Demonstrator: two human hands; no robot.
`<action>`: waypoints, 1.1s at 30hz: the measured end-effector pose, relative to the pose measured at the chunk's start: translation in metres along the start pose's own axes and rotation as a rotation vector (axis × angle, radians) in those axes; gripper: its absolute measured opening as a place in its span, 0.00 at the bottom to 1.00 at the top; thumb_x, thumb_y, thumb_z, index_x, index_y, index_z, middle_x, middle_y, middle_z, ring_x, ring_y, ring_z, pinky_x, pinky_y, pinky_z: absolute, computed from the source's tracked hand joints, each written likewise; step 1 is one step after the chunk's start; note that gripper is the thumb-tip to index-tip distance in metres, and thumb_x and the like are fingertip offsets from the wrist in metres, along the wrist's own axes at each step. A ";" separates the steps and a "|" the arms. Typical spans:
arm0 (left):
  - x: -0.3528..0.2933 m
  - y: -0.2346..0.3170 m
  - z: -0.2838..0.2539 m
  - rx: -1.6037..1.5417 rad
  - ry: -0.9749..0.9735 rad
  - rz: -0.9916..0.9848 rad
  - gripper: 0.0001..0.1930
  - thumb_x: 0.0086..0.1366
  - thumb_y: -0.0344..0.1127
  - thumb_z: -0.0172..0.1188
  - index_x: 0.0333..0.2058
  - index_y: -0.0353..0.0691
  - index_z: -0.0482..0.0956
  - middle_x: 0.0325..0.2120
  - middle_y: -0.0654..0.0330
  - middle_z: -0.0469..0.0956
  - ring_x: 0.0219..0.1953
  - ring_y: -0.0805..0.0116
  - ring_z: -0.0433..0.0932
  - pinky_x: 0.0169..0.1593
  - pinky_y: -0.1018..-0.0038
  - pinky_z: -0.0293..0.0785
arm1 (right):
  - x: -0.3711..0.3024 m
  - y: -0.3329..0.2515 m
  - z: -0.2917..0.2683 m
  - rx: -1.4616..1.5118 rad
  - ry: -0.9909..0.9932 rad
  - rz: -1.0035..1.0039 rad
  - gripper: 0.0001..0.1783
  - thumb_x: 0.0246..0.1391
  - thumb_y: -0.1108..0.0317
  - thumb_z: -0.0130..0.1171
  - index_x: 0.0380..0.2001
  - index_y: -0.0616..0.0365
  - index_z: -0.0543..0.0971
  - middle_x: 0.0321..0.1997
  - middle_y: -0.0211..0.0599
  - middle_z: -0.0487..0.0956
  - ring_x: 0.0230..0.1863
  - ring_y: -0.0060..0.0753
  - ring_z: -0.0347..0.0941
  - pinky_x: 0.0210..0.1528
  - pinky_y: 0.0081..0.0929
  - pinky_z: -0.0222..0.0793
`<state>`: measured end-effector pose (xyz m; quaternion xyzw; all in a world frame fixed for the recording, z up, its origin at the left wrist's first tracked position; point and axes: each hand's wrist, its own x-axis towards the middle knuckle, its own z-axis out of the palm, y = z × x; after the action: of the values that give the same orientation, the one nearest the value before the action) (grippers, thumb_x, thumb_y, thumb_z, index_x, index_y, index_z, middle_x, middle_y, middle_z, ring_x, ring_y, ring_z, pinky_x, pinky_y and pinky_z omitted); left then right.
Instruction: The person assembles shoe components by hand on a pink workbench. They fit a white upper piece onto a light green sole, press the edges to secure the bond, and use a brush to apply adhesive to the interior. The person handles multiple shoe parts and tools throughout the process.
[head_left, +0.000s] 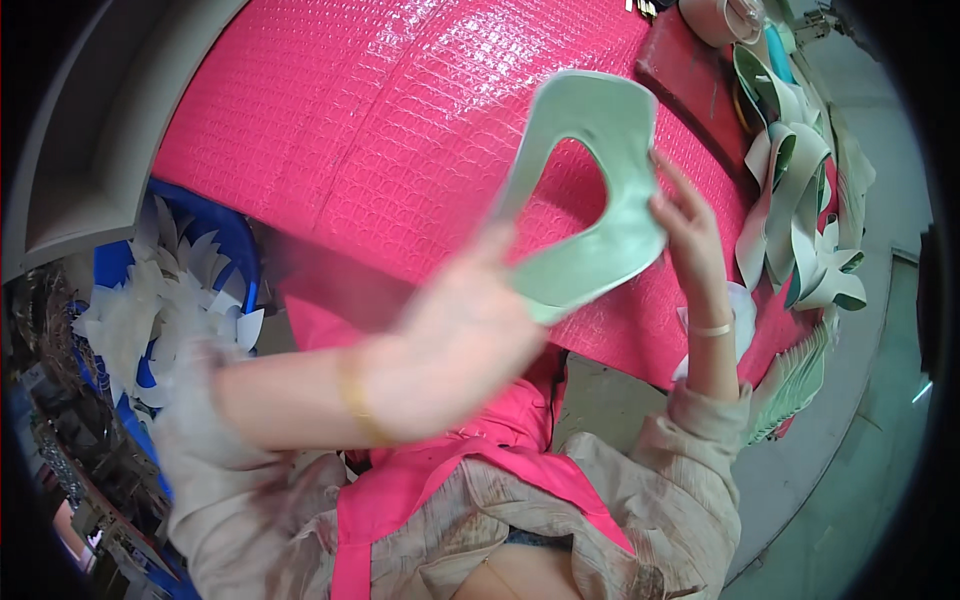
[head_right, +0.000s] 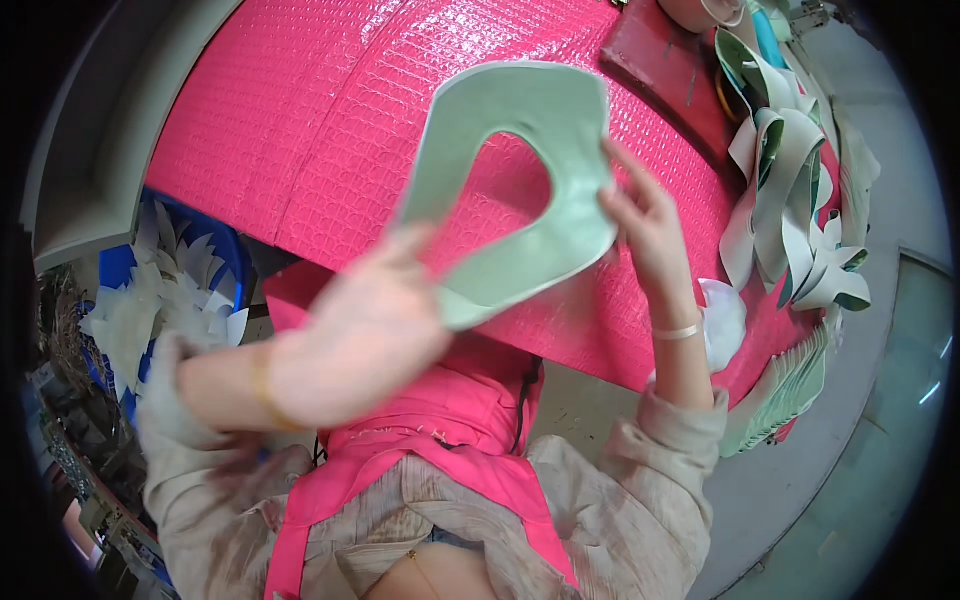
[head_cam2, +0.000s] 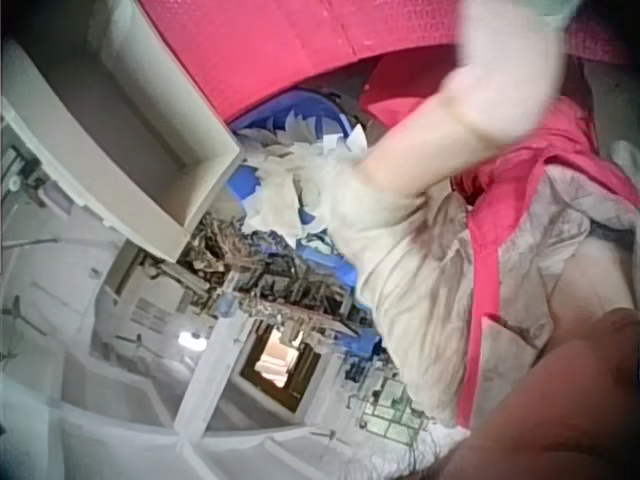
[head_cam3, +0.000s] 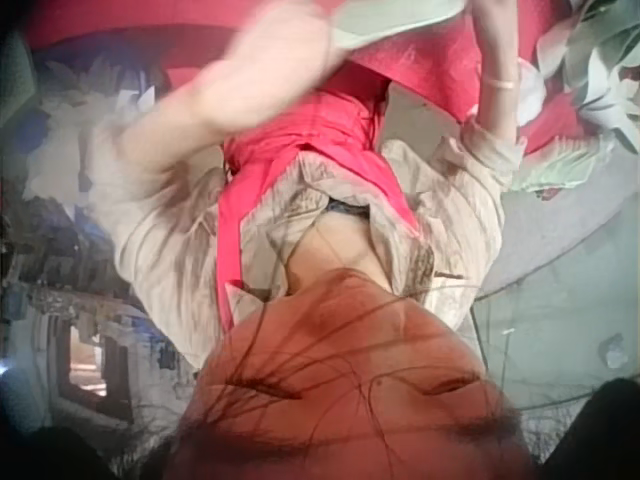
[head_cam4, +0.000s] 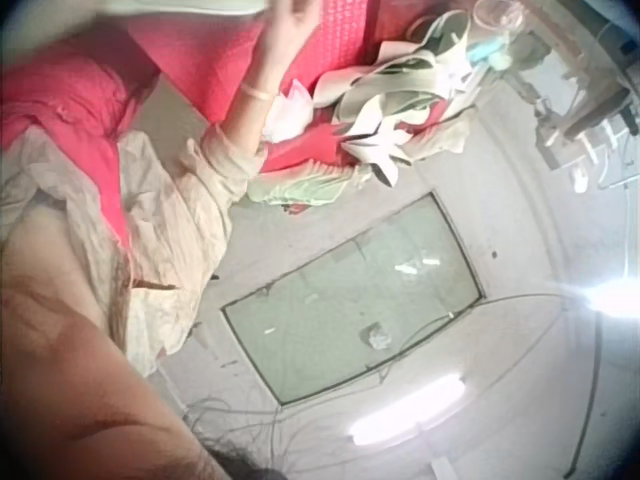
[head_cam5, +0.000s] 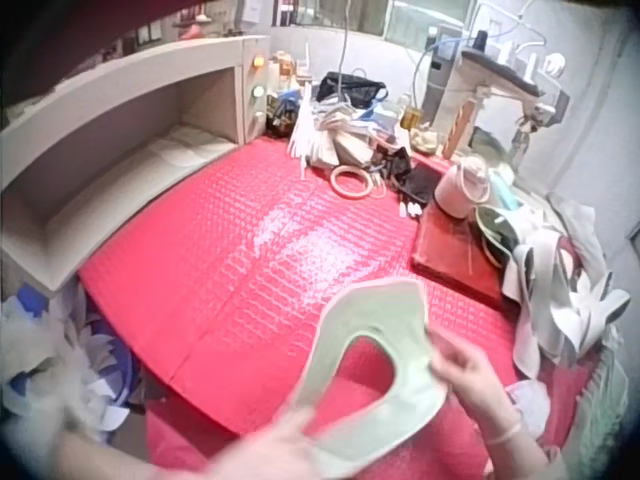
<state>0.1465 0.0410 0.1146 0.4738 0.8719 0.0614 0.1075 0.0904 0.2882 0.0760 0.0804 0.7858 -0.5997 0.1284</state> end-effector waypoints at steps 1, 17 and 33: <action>-0.015 -0.016 -0.001 0.123 -0.057 -0.040 0.04 0.42 0.32 0.54 0.16 0.40 0.76 0.17 0.57 0.74 0.26 0.65 0.74 0.59 0.61 0.56 | -0.016 0.007 -0.003 -0.257 -0.049 0.087 0.27 0.54 0.73 0.52 0.58 0.55 0.65 0.38 0.33 0.76 0.36 0.21 0.72 0.39 0.19 0.69; -0.043 -0.060 0.009 -0.140 0.159 0.061 0.15 0.50 0.31 0.56 0.40 0.37 0.75 0.33 0.58 0.78 0.41 0.65 0.75 0.61 0.52 0.55 | 0.019 0.015 -0.012 -1.166 -0.427 -0.463 0.27 0.57 0.54 0.43 0.61 0.39 0.61 0.67 0.27 0.56 0.68 0.33 0.49 0.67 0.46 0.37; 0.000 -0.073 0.009 -0.112 0.603 -0.351 0.17 0.52 0.38 0.58 0.40 0.37 0.74 0.29 0.54 0.74 0.31 0.57 0.75 0.36 0.67 0.70 | 0.104 0.016 0.056 -1.275 -0.135 -0.875 0.25 0.59 0.58 0.41 0.60 0.44 0.62 0.65 0.29 0.60 0.66 0.39 0.52 0.67 0.43 0.41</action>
<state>0.0896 0.0014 0.0903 0.2707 0.9278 0.2268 -0.1201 0.0013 0.2358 0.0168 -0.3633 0.9298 -0.0316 -0.0510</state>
